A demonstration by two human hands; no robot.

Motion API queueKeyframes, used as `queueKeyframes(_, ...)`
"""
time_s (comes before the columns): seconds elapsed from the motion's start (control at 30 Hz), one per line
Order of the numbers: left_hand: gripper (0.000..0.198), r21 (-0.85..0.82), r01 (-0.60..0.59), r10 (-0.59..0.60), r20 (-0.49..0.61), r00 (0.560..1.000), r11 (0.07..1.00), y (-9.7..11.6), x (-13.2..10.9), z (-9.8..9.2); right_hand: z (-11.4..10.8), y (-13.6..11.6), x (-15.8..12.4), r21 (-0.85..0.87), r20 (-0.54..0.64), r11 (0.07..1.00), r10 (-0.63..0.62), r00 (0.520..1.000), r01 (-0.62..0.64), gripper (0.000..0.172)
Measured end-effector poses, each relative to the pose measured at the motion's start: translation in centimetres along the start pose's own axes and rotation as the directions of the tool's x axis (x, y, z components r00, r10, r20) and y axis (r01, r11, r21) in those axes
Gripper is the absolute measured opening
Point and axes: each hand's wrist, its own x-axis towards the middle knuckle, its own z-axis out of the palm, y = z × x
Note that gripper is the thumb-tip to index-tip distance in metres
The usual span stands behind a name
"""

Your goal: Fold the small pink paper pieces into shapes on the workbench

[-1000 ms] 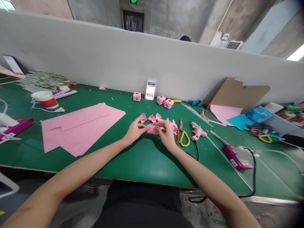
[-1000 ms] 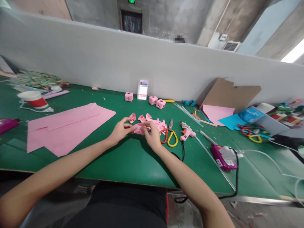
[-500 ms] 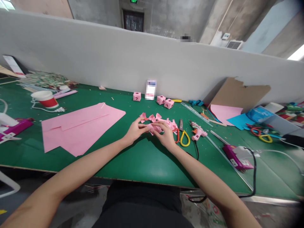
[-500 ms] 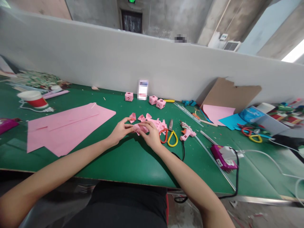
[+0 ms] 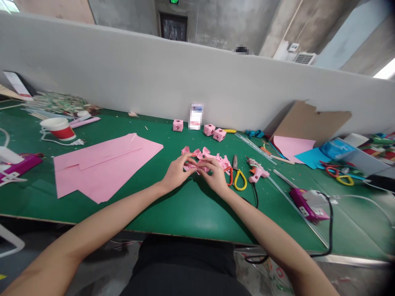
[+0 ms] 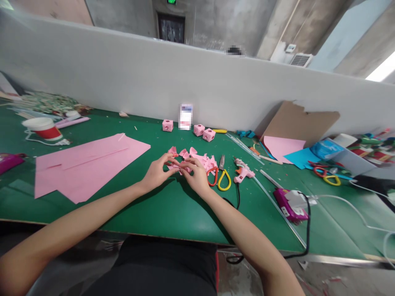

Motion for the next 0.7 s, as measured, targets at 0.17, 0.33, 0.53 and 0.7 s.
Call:
queueKeyframes(0.17, 0.038, 0.066, -0.011, 0.011, 0.004, 1.000, 0.998, -0.02, -0.08, -0.09, 0.12, -0.10, -0.12, -0.002, 0.026, 1.000, 0.011, 1.000, -0.011, 0.012)
queueKeyframes(0.33, 0.038, 0.103, -0.030, 0.026, 0.036, 0.999, 0.994, -0.03, -0.02, -0.12, 0.14, -0.30, -0.09, 0.022, 0.038, 1.000, 0.003, 0.999, -0.004, 0.009)
queueKeyframes(0.53, 0.049, 0.013, 0.023, -0.023, 0.017, 1.000, 1.000, 0.29, 0.15, -0.48, 0.12, -0.35, -0.13, 0.056, 0.045, 0.998, -0.017, 0.999, 0.015, 0.007)
queueKeyframes(0.7, 0.045, 0.022, 0.004, -0.004, 0.023, 1.000, 1.000, -0.10, 0.01, -0.31, 0.08, 0.03, -0.09, 0.056, 0.034, 0.997, 0.047, 0.998, -0.049, 0.008)
